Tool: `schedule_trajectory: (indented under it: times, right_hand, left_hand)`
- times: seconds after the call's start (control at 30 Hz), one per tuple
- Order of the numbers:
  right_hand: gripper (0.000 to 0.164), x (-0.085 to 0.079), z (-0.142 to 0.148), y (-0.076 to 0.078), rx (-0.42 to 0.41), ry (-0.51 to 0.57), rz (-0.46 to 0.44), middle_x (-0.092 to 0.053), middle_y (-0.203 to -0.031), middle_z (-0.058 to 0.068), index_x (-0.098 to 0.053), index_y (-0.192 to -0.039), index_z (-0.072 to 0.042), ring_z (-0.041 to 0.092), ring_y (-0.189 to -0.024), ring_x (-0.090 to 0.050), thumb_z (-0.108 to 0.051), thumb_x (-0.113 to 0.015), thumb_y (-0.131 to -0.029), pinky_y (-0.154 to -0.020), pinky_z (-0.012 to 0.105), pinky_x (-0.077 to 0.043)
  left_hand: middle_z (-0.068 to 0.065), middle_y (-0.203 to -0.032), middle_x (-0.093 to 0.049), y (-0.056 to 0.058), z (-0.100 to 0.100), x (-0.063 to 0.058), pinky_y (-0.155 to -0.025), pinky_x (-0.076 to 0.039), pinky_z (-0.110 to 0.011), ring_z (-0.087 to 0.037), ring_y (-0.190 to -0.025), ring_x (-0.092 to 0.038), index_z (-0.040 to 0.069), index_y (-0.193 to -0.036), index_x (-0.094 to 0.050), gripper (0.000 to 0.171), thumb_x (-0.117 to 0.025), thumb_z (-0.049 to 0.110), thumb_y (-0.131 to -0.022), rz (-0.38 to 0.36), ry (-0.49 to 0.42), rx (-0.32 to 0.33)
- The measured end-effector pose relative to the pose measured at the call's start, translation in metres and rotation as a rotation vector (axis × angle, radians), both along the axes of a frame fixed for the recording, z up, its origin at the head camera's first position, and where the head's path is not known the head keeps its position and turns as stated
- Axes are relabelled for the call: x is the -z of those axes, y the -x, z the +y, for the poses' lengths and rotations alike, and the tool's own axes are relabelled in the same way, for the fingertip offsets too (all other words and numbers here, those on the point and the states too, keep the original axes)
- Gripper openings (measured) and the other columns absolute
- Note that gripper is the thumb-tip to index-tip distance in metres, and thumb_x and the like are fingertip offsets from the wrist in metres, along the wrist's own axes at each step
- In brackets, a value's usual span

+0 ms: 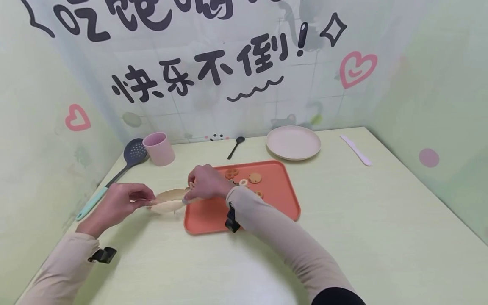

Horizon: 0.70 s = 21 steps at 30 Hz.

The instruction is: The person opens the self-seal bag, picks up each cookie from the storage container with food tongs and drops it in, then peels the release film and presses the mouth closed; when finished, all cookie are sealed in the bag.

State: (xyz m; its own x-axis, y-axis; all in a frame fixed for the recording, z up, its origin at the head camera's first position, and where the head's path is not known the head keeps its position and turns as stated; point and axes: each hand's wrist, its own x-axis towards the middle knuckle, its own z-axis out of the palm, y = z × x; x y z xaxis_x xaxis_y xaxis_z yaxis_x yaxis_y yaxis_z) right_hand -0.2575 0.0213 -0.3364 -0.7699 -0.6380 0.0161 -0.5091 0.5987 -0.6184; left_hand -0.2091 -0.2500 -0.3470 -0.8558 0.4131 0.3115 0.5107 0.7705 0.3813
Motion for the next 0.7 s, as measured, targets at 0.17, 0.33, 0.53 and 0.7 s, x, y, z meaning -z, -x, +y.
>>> schedule_trajectory:
  times: [0.17,0.33,0.53,0.7]
  right_hand:
    - [0.028,0.000,-0.011,-0.002,-0.007,-0.054,0.119,-0.041,-0.059,-0.008,-0.067,-0.082,-0.011,0.007,-0.058,-0.042,-0.032,-0.085,-0.081,-0.056,0.019,-0.032]
    - [0.030,-0.001,-0.015,-0.002,-0.008,-0.107,0.159,-0.040,-0.060,-0.007,-0.063,-0.078,-0.013,0.009,-0.061,-0.043,-0.033,-0.085,-0.080,-0.055,0.021,-0.031]
    - [0.034,-0.002,-0.014,-0.001,-0.011,-0.110,0.110,-0.041,-0.059,-0.007,-0.059,-0.071,-0.013,0.009,-0.060,-0.045,-0.033,-0.085,-0.080,-0.057,0.021,-0.034]
    - [0.031,-0.001,-0.012,0.001,-0.033,-0.122,0.057,-0.046,-0.061,-0.007,-0.063,-0.075,-0.012,0.009,-0.061,-0.046,-0.034,-0.085,-0.080,-0.057,0.021,-0.035]
  left_hand:
    - [-0.004,-0.087,-0.075,0.004,-0.003,0.004,-0.074,-0.063,-0.033,-0.017,-0.082,-0.071,0.009,-0.092,-0.076,0.022,-0.081,-0.006,-0.077,-0.081,0.007,-0.040]
    - [-0.007,-0.089,-0.073,0.006,-0.005,0.005,-0.078,-0.062,-0.039,-0.018,-0.083,-0.066,0.005,-0.102,-0.073,0.022,-0.075,-0.005,-0.082,-0.167,0.102,-0.088]
    - [-0.004,-0.091,-0.075,0.003,-0.002,0.001,-0.079,-0.059,-0.044,-0.019,-0.085,-0.070,0.011,-0.095,-0.075,0.012,-0.077,0.005,-0.084,-0.175,0.208,-0.071]
    - [0.003,-0.086,-0.075,-0.001,-0.002,0.000,-0.075,-0.060,-0.034,-0.008,-0.078,-0.068,0.015,-0.090,-0.075,0.010,-0.080,0.009,-0.083,-0.225,0.184,-0.002]
